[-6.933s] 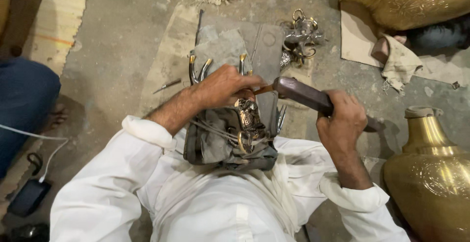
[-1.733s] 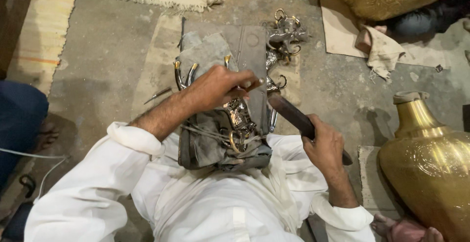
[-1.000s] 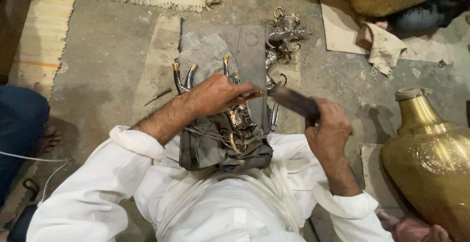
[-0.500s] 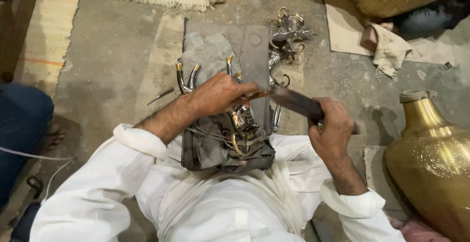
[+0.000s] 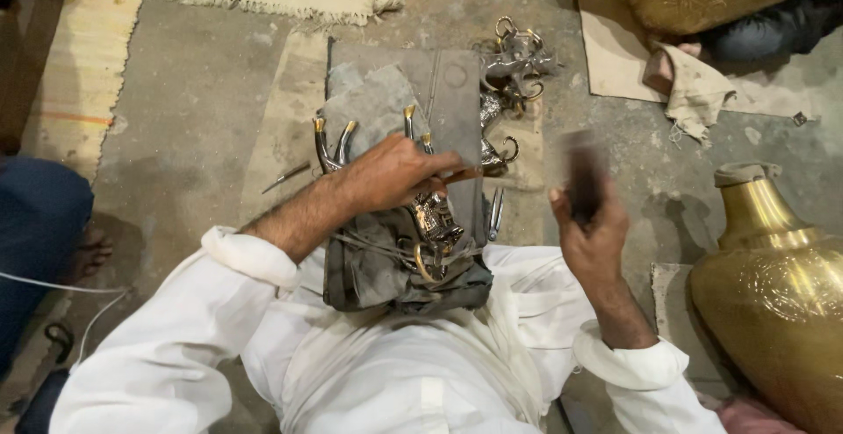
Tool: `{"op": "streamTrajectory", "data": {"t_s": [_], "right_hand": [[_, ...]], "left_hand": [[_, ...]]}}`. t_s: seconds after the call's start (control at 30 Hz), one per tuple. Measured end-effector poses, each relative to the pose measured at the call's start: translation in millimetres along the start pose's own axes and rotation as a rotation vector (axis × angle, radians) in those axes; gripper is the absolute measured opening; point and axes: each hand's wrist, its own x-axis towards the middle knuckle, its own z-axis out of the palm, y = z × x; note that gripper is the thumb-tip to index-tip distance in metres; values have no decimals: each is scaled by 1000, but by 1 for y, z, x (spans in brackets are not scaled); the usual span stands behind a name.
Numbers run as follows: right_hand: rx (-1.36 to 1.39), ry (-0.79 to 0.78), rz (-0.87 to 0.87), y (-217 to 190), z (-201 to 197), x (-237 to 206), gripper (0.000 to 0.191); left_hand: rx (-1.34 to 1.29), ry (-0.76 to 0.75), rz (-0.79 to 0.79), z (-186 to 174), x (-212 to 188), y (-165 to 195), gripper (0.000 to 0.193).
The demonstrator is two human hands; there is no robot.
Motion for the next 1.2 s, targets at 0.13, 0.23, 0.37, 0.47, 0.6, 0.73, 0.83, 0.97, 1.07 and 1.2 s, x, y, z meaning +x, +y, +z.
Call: {"op": "streamTrajectory", "data": {"t_s": [0.13, 0.23, 0.37, 0.47, 0.6, 0.73, 0.83, 0.97, 1.07, 1.2], "right_hand": [[-570, -3, -314, -4, -2, 1, 34], [-345, 20, -174, -4, -4, 4, 28], [-608, -29, -320, 2, -7, 4, 31], [-112, 83, -141, 5, -5, 1, 23], [-732, -127, -318, 2, -12, -3, 46], [-702, -235, -252, -6, -17, -1, 38], [-532, -323, 65, -7, -10, -2, 31], [-524, -254, 134, -1, 2, -7, 31], [-329, -84, -31, 10, 6, -11, 27], [304, 94, 54, 28, 14, -9, 19]], "left_hand": [[-53, 32, 23, 0, -1, -1, 36], [-6, 26, 46, -2, 0, -3, 34], [-29, 16, 25, -1, -2, -4, 32], [-45, 30, 71, -1, 1, -7, 35], [-72, 4, 20, -1, -5, -7, 39], [-202, 221, 41, 0, -6, -3, 36], [-170, 170, 15, 0, -2, 2, 37], [-46, 44, -70, -3, 1, 9, 37], [-18, 13, -80, -3, 2, 11, 36], [-10, 36, -55, -2, 2, 11, 37]]}}
